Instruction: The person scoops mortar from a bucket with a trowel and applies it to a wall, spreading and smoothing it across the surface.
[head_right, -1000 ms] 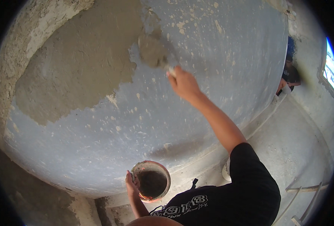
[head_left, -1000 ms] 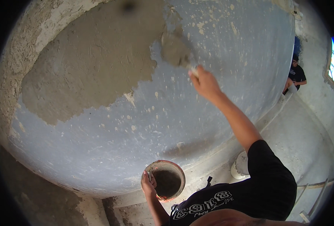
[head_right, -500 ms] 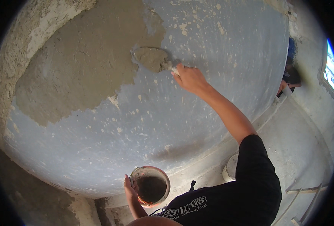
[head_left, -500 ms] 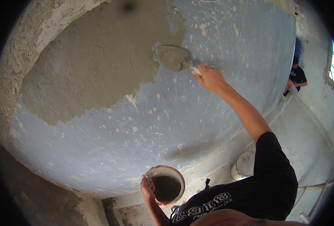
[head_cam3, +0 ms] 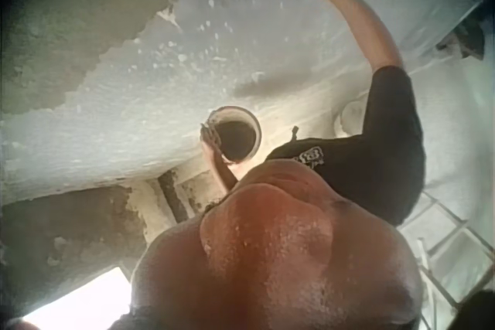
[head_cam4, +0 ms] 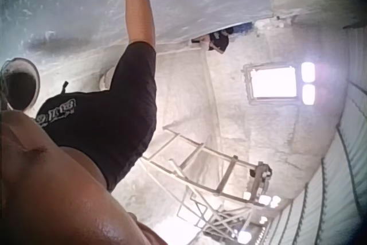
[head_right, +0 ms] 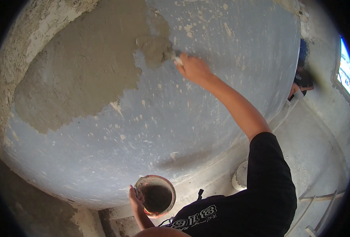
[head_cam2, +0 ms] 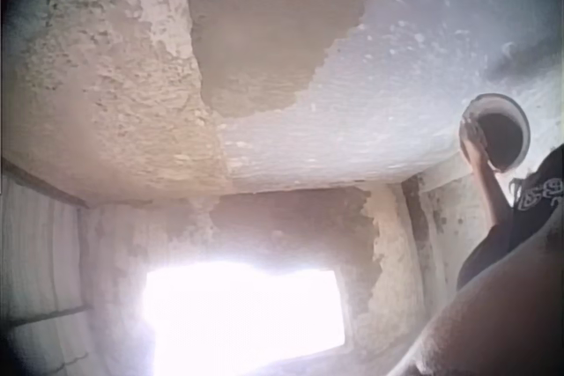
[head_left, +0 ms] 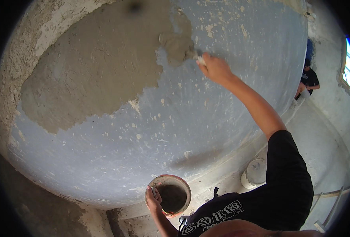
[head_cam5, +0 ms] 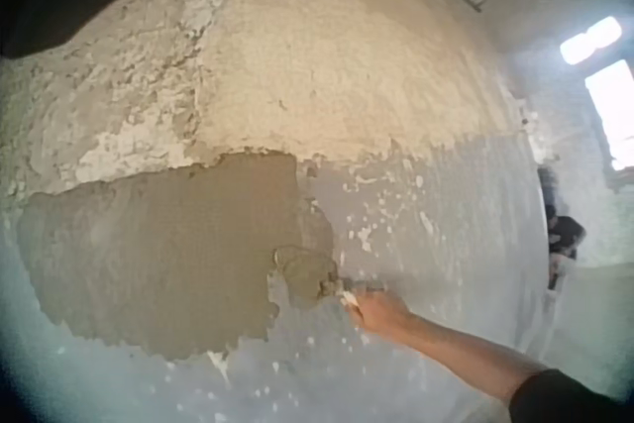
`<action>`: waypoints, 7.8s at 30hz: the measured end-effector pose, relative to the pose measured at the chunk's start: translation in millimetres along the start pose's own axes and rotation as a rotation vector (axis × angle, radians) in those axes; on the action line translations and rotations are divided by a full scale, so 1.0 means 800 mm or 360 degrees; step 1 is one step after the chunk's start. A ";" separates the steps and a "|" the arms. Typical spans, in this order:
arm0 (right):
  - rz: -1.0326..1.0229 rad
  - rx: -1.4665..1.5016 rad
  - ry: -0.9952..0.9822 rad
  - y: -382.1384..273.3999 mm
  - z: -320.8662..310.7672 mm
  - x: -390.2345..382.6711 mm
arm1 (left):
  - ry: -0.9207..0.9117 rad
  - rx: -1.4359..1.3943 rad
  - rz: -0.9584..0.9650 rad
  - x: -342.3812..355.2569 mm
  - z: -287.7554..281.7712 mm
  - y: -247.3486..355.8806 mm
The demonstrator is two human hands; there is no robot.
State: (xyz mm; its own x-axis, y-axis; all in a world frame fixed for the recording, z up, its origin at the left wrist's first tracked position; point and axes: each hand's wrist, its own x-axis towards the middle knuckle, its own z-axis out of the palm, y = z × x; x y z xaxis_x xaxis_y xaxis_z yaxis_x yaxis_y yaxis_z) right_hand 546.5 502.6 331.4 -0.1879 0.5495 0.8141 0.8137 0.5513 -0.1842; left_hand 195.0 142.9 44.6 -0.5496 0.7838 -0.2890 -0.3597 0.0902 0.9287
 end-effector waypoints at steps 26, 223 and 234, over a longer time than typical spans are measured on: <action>0.0049 0.0018 -0.0352 -0.007 0.012 -0.091 | -0.0045 0.0055 -0.0052 -0.003 0.010 -0.003; 0.1217 0.2176 -0.0213 -0.360 -0.145 -0.431 | 0.0408 0.0392 0.0210 -0.128 -0.331 0.072; 0.0713 0.1124 0.0053 -0.173 -0.139 -0.246 | -0.0023 0.0599 0.0293 -0.068 -0.175 0.023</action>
State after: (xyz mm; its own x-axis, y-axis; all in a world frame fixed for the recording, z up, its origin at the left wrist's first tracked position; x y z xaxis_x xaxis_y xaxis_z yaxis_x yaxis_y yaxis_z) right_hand 532.1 248.7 257.8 0.0965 0.7975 0.5955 0.2694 0.5551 -0.7870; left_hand 112.8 15.8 45.3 -0.5673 0.8162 -0.1094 0.0455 0.1637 0.9855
